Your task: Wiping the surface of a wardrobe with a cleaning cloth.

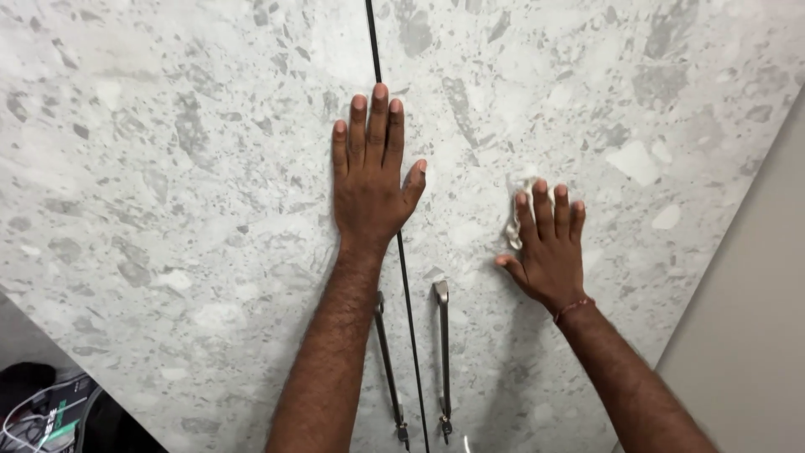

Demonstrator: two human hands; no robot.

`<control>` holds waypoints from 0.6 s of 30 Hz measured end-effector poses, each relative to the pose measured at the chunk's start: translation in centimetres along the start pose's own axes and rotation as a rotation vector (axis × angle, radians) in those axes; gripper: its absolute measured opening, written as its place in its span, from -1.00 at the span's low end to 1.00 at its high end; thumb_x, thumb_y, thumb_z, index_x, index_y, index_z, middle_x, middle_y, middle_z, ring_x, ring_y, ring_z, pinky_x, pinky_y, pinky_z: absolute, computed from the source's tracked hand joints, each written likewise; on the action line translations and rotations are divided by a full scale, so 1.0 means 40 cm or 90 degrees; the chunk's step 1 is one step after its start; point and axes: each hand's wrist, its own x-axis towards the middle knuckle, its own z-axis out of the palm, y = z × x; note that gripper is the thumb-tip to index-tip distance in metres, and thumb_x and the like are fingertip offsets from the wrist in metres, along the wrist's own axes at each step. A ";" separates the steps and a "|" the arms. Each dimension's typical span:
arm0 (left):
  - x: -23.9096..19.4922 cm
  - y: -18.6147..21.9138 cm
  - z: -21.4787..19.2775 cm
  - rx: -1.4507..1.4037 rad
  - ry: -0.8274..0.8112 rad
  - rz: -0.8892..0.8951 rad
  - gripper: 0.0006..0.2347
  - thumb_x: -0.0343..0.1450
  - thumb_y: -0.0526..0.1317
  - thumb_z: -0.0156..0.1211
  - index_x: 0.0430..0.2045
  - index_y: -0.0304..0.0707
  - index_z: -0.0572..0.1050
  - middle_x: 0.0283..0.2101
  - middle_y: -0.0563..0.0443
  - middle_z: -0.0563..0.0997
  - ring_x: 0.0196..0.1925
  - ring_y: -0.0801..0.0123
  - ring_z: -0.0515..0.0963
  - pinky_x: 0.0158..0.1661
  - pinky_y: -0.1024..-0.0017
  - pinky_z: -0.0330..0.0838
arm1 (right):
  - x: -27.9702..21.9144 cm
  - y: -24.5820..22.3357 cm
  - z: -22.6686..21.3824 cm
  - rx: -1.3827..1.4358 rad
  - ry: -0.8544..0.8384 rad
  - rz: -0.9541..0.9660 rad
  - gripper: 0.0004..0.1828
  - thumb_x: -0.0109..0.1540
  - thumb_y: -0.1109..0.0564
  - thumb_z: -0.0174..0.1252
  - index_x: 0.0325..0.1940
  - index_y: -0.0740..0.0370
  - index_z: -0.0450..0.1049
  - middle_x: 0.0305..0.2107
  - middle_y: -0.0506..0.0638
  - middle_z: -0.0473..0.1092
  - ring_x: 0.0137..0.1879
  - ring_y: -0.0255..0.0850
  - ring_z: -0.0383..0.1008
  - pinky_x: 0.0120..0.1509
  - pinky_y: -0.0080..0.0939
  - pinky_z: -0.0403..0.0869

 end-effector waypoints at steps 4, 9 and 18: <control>-0.004 0.000 0.000 -0.035 0.030 0.008 -0.40 0.66 0.14 -0.21 0.55 -0.20 -0.03 0.62 -0.06 -0.08 0.65 0.13 -0.13 0.57 0.04 -0.30 | -0.004 0.021 -0.001 -0.037 -0.004 0.020 0.04 0.32 -0.65 -0.55 0.71 -0.02 -0.29 0.63 0.02 -0.42 0.72 0.00 -0.55 0.72 0.23 -0.52; -0.013 0.021 0.008 -0.102 0.046 0.008 -0.39 0.65 0.09 -0.15 0.55 -0.26 -0.04 0.61 -0.14 -0.08 0.66 0.11 -0.13 0.56 0.01 -0.28 | 0.129 0.052 -0.085 0.012 -0.014 0.086 0.05 0.31 -0.67 -0.64 0.71 -0.04 -0.38 0.62 0.03 -0.52 0.71 -0.02 -0.62 0.68 0.26 -0.56; 0.038 0.296 0.045 -0.180 -0.001 0.086 -0.36 0.62 0.02 -0.03 0.57 -0.26 -0.06 0.64 -0.08 -0.15 0.69 0.17 -0.19 0.61 0.06 -0.27 | 0.259 0.107 -0.180 -0.017 -0.027 0.109 0.06 0.33 -0.66 -0.57 0.72 -0.01 -0.34 0.64 0.07 -0.47 0.73 0.01 -0.58 0.69 0.30 -0.54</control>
